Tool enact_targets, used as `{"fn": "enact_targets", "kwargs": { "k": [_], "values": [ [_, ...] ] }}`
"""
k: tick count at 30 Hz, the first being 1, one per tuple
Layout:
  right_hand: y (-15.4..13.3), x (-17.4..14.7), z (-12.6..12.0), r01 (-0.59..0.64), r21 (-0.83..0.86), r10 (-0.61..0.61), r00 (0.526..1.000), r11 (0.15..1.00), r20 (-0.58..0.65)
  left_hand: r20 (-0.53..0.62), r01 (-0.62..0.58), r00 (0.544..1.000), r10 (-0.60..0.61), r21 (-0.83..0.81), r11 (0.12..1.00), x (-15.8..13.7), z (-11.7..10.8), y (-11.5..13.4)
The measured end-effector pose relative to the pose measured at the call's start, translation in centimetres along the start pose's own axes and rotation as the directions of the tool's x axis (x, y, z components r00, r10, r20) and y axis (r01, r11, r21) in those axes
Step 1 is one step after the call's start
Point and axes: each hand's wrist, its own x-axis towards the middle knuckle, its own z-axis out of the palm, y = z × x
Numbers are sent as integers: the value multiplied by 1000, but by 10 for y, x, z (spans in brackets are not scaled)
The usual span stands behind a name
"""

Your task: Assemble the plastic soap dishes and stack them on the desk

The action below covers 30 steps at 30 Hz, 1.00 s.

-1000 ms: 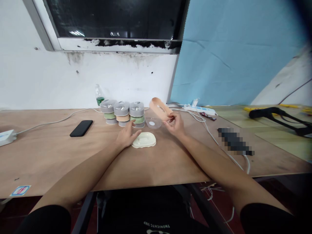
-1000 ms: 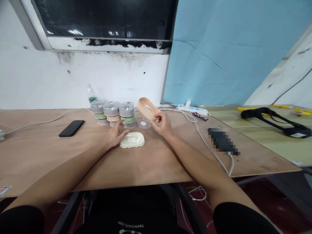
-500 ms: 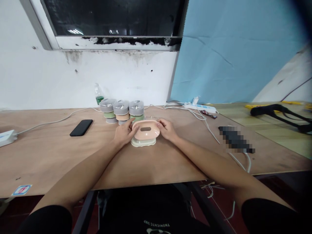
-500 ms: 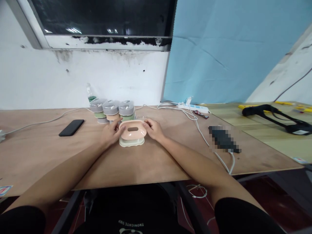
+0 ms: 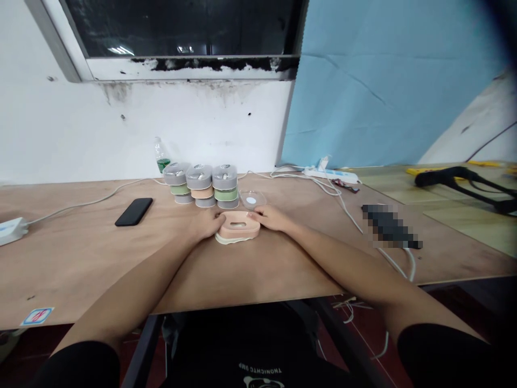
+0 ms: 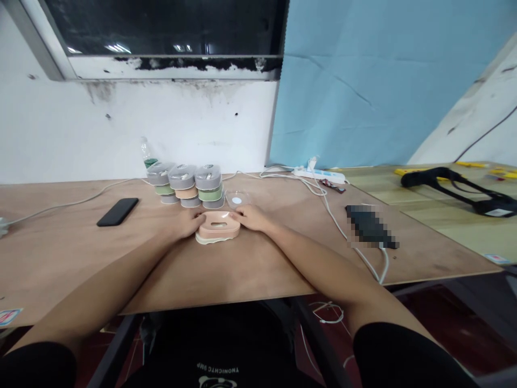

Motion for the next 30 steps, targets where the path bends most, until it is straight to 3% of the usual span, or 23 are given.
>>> {"fn": "enact_targets", "kwargs": {
  "k": [6,10,16,21,23,25,28,30],
  "values": [
    [-7,-2,1,27,28,-26,998,999,-59,44,31,998,-35,87,996,1,2,-8],
    [-5,-3,0,46,41,-42,995,998,-94,4,-74,997,74,40,996,-3,2,-6],
    [2,0,-2,37,81,-38,999,996,17,-13,-31,999,33,167,985,-7,1,4],
    [4,1,-1,13,50,-14,999,999,29,46,-39,998,31,177,983,-7,1,4],
    [2,1,-2,10,-1,-10,999,1000,-37,43,-48,998,42,149,988,-8,1,3],
    [2,1,-5,-5,-47,-3,984,999,-177,29,-61,998,58,117,991,-7,2,3],
    [6,2,-12,-2,-77,-28,921,997,-389,7,-50,999,49,119,992,-6,4,2],
    [12,3,-14,25,-74,-53,911,997,-409,-11,-22,1000,23,144,989,-5,6,1]
  ]
}}
